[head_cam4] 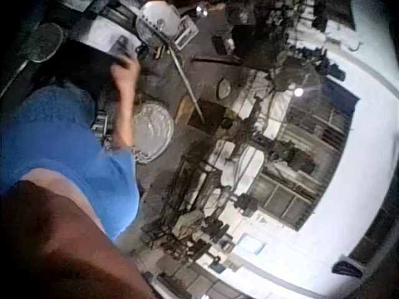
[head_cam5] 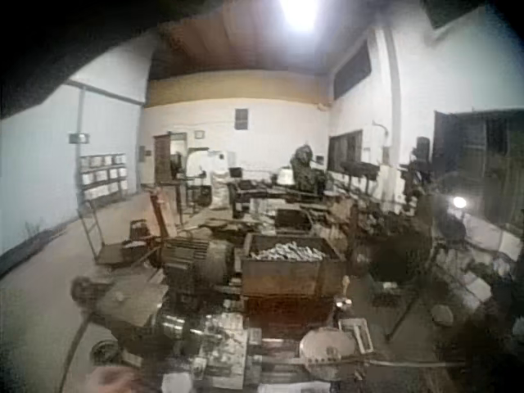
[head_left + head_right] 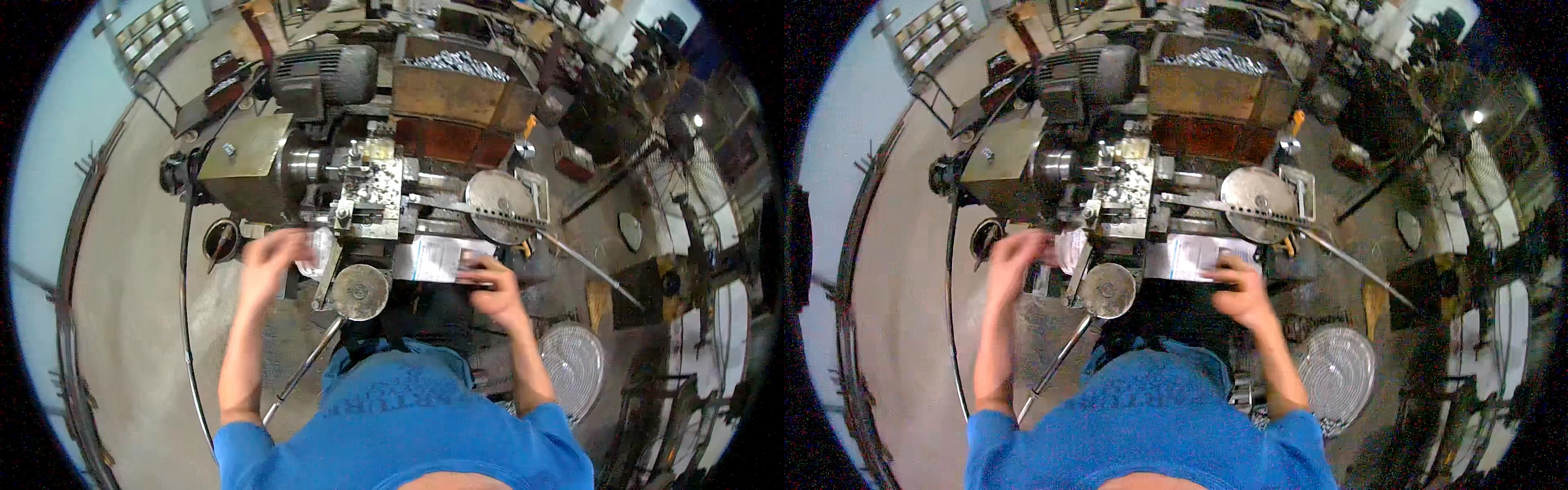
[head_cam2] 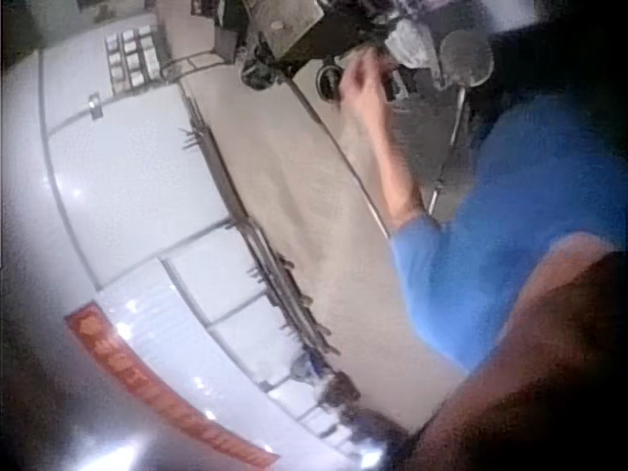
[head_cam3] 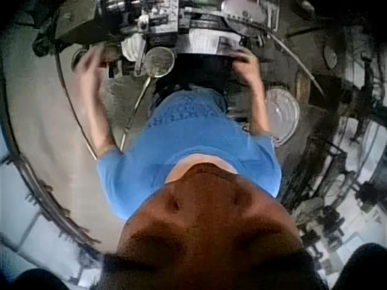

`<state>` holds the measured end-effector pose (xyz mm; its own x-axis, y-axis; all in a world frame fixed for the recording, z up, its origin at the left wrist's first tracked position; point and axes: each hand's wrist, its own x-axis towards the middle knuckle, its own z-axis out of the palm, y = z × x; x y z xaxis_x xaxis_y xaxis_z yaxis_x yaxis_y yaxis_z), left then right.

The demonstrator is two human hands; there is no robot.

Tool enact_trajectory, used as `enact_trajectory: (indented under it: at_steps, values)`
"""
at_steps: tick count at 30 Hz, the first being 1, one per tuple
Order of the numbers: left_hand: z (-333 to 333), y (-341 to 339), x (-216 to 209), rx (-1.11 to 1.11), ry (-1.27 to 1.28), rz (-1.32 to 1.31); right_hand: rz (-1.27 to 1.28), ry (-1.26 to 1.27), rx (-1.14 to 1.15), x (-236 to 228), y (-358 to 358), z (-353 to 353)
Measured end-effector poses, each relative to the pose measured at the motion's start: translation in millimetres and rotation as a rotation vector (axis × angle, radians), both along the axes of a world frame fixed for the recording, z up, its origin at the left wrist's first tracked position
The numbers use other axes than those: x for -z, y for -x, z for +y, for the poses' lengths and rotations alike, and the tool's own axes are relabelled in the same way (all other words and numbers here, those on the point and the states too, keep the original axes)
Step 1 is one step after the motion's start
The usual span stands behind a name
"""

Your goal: The person operates a lathe machine by pulling levers to engage the spindle and tool, processing a small metal part, and then picking up a finished component and placing it in a container.

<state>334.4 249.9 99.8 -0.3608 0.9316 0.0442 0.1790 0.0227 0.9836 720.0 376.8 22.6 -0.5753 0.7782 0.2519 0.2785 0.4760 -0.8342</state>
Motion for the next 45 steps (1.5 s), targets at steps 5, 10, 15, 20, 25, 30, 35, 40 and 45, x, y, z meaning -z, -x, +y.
enact_trajectory:
  at_steps: [5, 10, 15, 20, 25, 30, 35, 40, 45]
  values:
    - [42, -87, 2, 0.426, 0.079, -0.508, 0.234, -0.162, -0.415, -77, 117, -11]
    - [31, -76, 10, 0.421, 0.077, -0.255, 0.115, -0.364, -0.423, -76, 129, -19]
    - [28, -52, 0, 0.371, 0.186, 0.102, -0.098, -0.514, -0.546, -81, 155, -19]
    - [-6, 0, -27, 0.076, 0.222, 0.350, -0.189, -0.636, -0.483, -95, 214, 36]
    - [-92, 113, -8, -0.512, 0.192, 0.442, -0.719, -0.753, -0.288, -80, 303, 102]
    - [-209, 164, 55, -0.665, 0.505, 0.898, -0.670, -0.638, -0.321, -52, 329, 117]
    - [-206, 133, 77, -0.694, 0.669, 0.738, -0.609, -0.487, -0.263, -47, 332, 118]
    - [-198, 162, 97, -0.664, 0.709, 0.859, -0.530, -0.237, -0.168, -63, 337, 117]
    - [-227, 234, 105, -0.704, 0.834, 1.141, -0.546, -0.261, -0.123, -77, 344, 104]
